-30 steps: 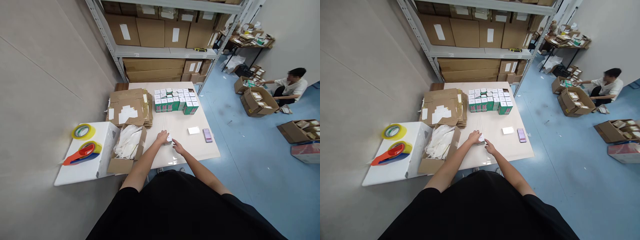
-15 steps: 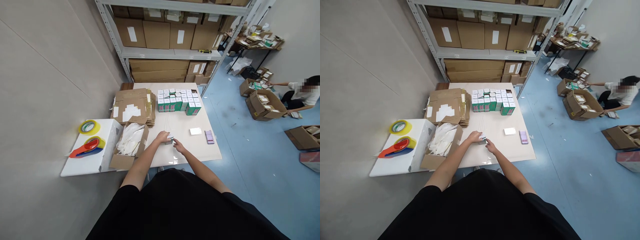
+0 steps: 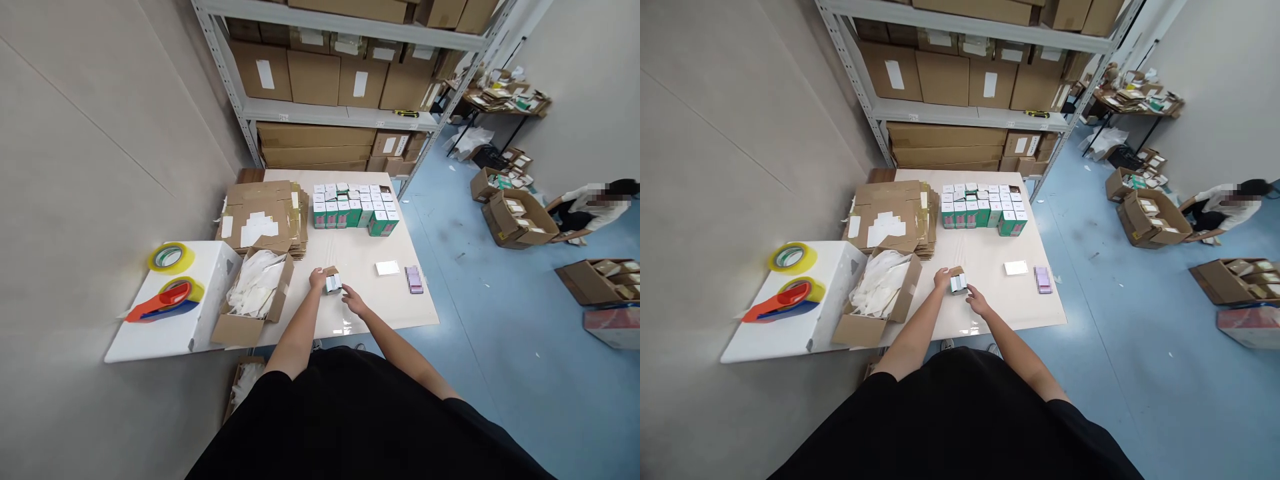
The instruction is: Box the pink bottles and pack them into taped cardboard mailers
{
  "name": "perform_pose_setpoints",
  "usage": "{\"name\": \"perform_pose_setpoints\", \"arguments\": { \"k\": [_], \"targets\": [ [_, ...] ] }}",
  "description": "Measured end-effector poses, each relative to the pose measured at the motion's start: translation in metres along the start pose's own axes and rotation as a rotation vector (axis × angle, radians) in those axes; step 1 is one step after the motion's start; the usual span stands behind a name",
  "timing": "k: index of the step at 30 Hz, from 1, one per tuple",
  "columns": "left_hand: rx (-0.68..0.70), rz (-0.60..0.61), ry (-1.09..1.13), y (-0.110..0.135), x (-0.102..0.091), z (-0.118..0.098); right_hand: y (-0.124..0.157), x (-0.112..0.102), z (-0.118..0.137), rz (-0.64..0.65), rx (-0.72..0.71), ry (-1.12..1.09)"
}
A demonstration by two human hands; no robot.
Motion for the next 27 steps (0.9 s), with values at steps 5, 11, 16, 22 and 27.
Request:
{"name": "perform_pose_setpoints", "arguments": {
  "k": [5, 11, 16, 22, 27],
  "targets": [
    [-0.07, -0.023, -0.165, 0.002, 0.007, 0.0, 0.008, 0.001, 0.002, -0.031, -0.007, 0.04],
    [0.075, 0.115, -0.309, 0.008, 0.004, -0.005, -0.001, 0.002, 0.024, -0.041, -0.074, 0.113],
    [0.08, 0.188, -0.288, 0.009, -0.002, 0.004, -0.019, 0.009, 0.043, -0.124, -0.027, 0.392],
    [0.068, 0.342, -0.159, 0.009, -0.012, 0.011, -0.031, 0.013, 0.055, -0.208, 0.054, 0.642],
    [0.07, 0.479, -0.017, 0.013, -0.016, 0.024, -0.036, 0.016, 0.053, -0.2, 0.091, 0.704]
  ]
}}
Point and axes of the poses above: each hand's wrist, its own y-axis away from the middle knuckle, its own x-axis out of the palm, z = x × y, the point moved 4 cm from there along -y, towards the middle knuckle, and after that the axes turned 10 degrees about -x, right-handed, at the moved point
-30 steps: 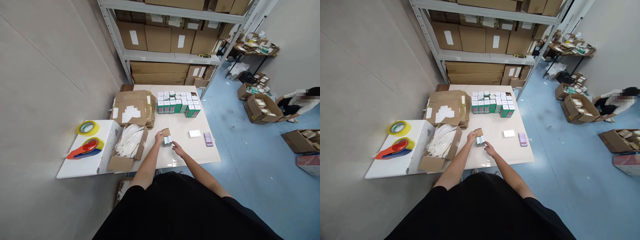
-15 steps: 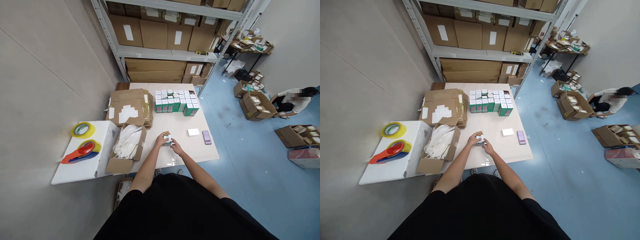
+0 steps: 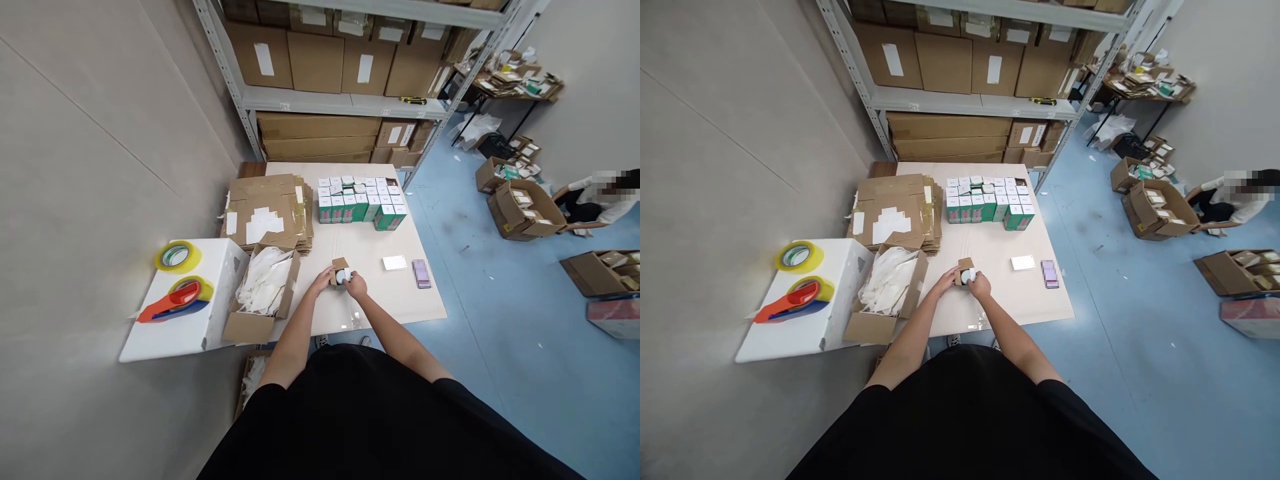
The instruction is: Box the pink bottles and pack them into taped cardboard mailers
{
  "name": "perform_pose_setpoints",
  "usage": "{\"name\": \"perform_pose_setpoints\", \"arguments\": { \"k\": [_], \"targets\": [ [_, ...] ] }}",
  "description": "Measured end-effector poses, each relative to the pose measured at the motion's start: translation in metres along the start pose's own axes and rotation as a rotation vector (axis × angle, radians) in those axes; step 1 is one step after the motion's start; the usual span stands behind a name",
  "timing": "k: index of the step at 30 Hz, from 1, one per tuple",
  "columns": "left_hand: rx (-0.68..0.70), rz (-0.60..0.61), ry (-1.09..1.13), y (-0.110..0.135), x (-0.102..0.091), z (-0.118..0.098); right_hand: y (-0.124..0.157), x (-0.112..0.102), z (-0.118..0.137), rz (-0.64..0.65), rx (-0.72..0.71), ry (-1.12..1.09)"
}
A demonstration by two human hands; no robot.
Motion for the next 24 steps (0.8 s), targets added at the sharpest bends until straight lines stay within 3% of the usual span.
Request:
{"name": "perform_pose_setpoints", "arguments": {
  "k": [8, 12, 16, 20, 24],
  "targets": [
    [0.082, -0.199, -0.261, 0.004, 0.009, -0.009, -0.016, -0.012, 0.007, -0.022, -0.109, 0.127],
    [0.072, -0.153, -0.407, 0.005, 0.009, -0.014, -0.024, -0.021, 0.008, 0.021, -0.125, 0.133],
    [0.075, -0.132, -0.424, 0.007, 0.006, -0.01, -0.028, -0.029, -0.005, -0.008, -0.136, -0.036],
    [0.06, -0.125, -0.337, 0.007, 0.005, -0.005, -0.026, -0.028, -0.027, -0.048, -0.024, -0.217],
    [0.02, -0.124, -0.322, 0.008, 0.004, -0.003, -0.024, -0.02, -0.034, -0.05, 0.033, -0.248]
  ]
}}
Point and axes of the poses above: each hand's wrist, its own y-axis away from the middle knuckle, its own x-axis out of the palm, z = x × y, the point moved 4 cm from there along -y, towards the middle knuckle, and after that the axes turned 10 degrees about -x, right-handed, at the moved point
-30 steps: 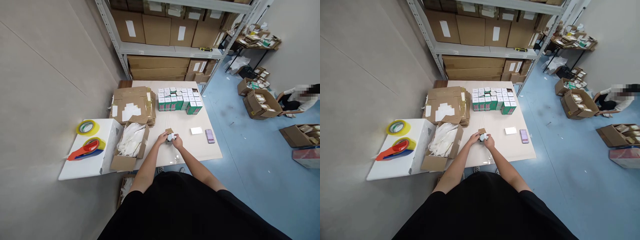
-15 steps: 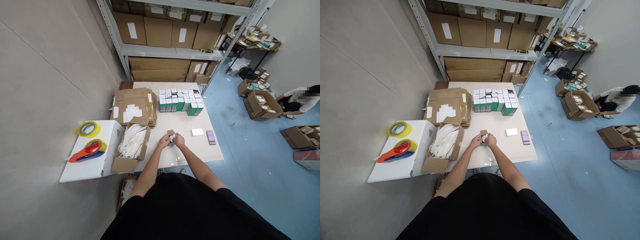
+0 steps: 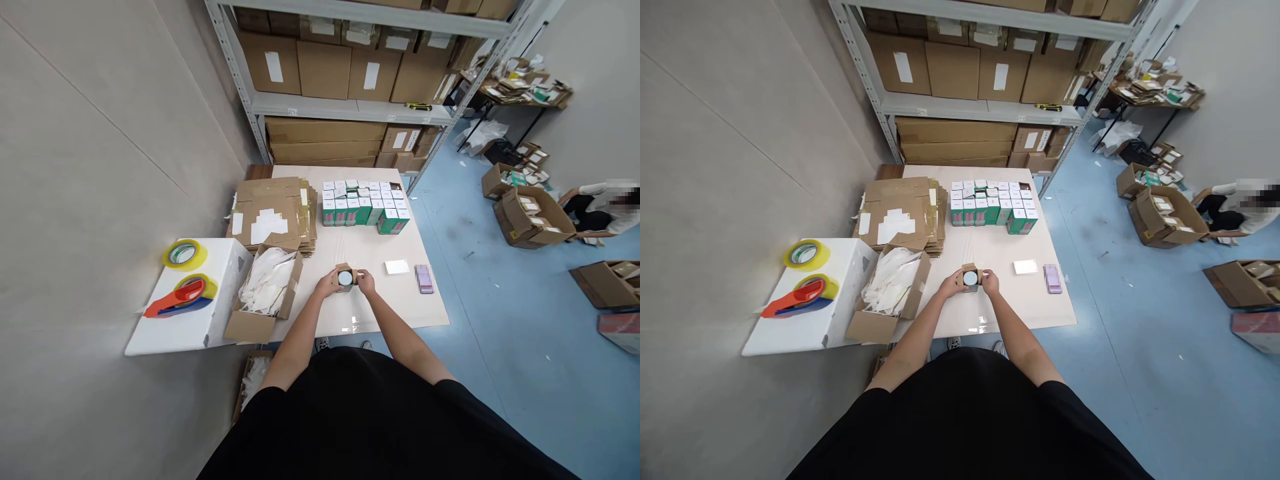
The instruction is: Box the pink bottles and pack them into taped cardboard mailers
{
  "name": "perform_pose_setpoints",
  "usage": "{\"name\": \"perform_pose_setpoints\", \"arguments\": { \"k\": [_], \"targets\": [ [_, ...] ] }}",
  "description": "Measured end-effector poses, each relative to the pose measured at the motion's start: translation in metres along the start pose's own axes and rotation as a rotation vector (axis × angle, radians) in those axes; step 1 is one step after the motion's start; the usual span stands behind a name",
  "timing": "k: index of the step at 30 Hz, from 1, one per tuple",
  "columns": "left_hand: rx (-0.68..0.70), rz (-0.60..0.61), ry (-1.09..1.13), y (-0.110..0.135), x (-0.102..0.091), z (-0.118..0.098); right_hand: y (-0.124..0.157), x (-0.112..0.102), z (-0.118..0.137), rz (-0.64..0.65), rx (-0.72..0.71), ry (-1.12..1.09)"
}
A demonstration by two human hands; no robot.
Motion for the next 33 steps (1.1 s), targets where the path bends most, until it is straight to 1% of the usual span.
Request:
{"name": "perform_pose_setpoints", "arguments": {
  "k": [2, 4, 7, 8, 10, 12, 14, 17, 19, 21, 23, 25, 28, 31, 33],
  "targets": [
    [-0.004, -0.006, -0.024, 0.0, -0.001, -0.001, 0.0, 0.001, 0.0, -0.008, 0.015, -0.003],
    [-0.012, -0.012, -0.06, -0.001, -0.002, -0.002, 0.001, -0.002, 0.004, -0.054, -0.024, 0.019],
    [-0.018, -0.024, -0.09, -0.002, -0.003, -0.004, 0.002, -0.008, 0.017, -0.136, -0.197, 0.088],
    [-0.017, -0.031, -0.088, -0.002, -0.003, -0.004, 0.003, -0.008, 0.023, -0.131, -0.256, 0.109],
    [-0.01, -0.045, -0.08, -0.001, -0.002, -0.004, 0.004, -0.002, 0.034, -0.062, -0.321, 0.146],
    [0.001, -0.046, -0.079, 0.0, -0.002, -0.004, 0.003, 0.007, 0.043, 0.029, -0.299, 0.188],
    [0.004, -0.033, -0.083, 0.001, -0.002, -0.004, 0.001, 0.015, 0.05, 0.091, -0.219, 0.232],
    [-0.012, -0.014, -0.09, 0.004, -0.004, -0.004, -0.002, 0.022, 0.059, 0.128, -0.121, 0.249],
    [-0.021, -0.018, -0.092, 0.006, -0.006, -0.006, -0.002, 0.02, 0.067, 0.135, -0.131, 0.257],
    [-0.032, -0.021, -0.093, 0.006, -0.008, -0.007, 0.001, 0.013, 0.079, 0.155, -0.183, 0.314],
    [-0.043, -0.022, -0.08, 0.007, -0.009, -0.01, 0.005, -0.001, 0.094, 0.189, -0.235, 0.415],
    [-0.05, -0.031, -0.054, 0.007, -0.011, -0.012, 0.01, -0.023, 0.115, 0.211, -0.287, 0.496],
    [-0.014, -0.036, 0.007, 0.009, -0.014, -0.015, 0.015, -0.07, 0.158, 0.173, -0.394, 0.525],
    [0.024, -0.028, 0.077, 0.015, -0.017, -0.019, 0.021, -0.121, 0.203, 0.174, -0.436, 0.541],
    [0.021, -0.076, 0.116, 0.021, -0.023, -0.026, 0.027, -0.153, 0.232, 0.147, -0.487, 0.54]
  ]
}}
Point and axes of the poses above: each hand's wrist, its own y-axis away from the middle knuckle, its own x-axis out of the palm, z = x × y, the point moved 4 cm from there along -y, towards the middle knuckle, and after that the axes turned 10 degrees about -x, right-handed, at the moved point
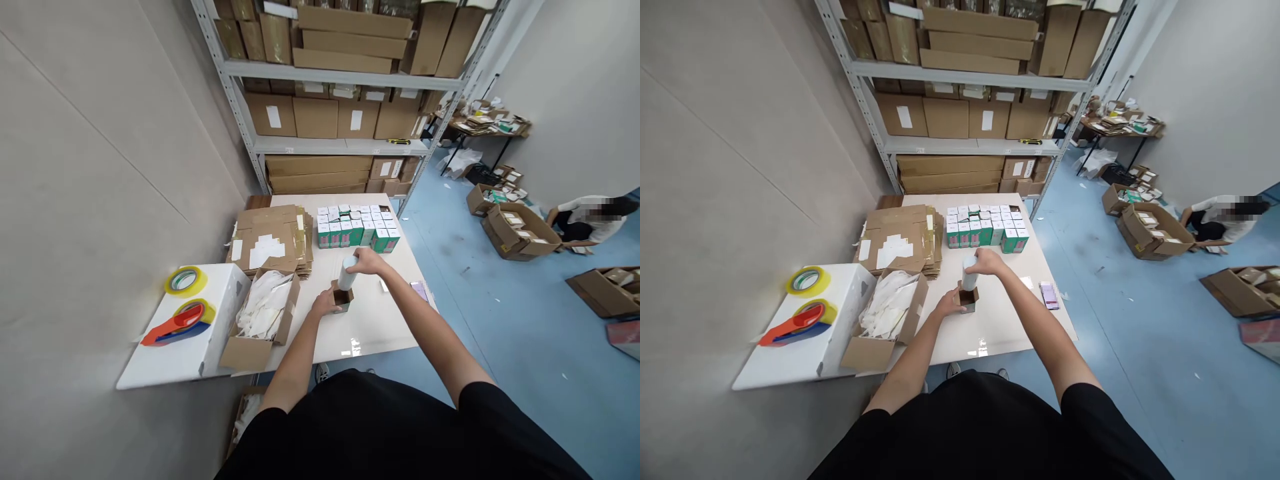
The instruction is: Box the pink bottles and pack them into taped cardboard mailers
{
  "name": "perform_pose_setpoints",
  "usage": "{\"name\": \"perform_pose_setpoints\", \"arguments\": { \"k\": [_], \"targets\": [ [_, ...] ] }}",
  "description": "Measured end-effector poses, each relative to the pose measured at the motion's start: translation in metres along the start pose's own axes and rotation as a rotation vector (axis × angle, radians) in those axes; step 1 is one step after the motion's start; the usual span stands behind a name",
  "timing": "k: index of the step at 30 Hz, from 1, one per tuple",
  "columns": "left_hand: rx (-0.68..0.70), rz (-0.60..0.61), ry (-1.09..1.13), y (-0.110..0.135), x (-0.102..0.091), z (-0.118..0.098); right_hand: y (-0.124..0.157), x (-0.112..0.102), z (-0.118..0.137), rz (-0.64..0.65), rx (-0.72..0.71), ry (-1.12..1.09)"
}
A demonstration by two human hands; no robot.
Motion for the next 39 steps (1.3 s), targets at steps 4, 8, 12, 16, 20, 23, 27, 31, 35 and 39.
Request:
{"name": "perform_pose_setpoints", "arguments": {
  "k": [4, 8, 12, 16, 20, 23, 27, 31, 35, 39],
  "targets": [
    [0.152, -0.2, 0.189, 0.02, -0.017, -0.042, 0.007, -0.061, 0.023, -0.03, -0.086, 0.023],
    [0.4, -0.204, 0.421, 0.041, -0.023, -0.098, 0.012, -0.09, 0.039, -0.057, -0.192, -0.061],
    [0.447, -0.209, 0.485, 0.052, -0.029, -0.124, 0.016, -0.097, 0.031, -0.135, -0.224, -0.214],
    [0.491, -0.32, 0.434, 0.067, -0.055, -0.127, 0.016, -0.086, -0.003, -0.256, -0.123, -0.477],
    [0.543, -0.335, 0.319, 0.091, -0.096, -0.142, 0.018, -0.05, -0.04, -0.207, 0.158, -0.915],
    [0.626, -0.303, 0.195, 0.112, -0.124, -0.169, 0.031, -0.01, -0.047, -0.054, 0.357, -1.229],
    [0.754, -0.249, 0.09, 0.131, -0.151, -0.21, 0.054, 0.033, -0.025, 0.109, 0.283, -1.751],
    [0.822, -0.384, 0.169, 0.132, -0.162, -0.235, 0.068, 0.054, 0.002, 0.017, 0.084, -2.112],
    [0.681, -0.533, 0.522, 0.119, -0.137, -0.232, 0.071, 0.061, 0.023, -0.09, -0.035, -2.223],
    [0.61, -0.291, 0.771, 0.104, -0.09, -0.227, 0.075, 0.06, 0.035, -0.112, -0.12, -2.141]
  ]
}}
Point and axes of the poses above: each hand's wrist, its own y-axis away from the middle knuckle, its own x-axis out of the palm, z = x × y, the point moved 4 cm from there along -y, towards the middle knuckle, and after that the axes turned 10 degrees about -x, right-handed, at the moved point
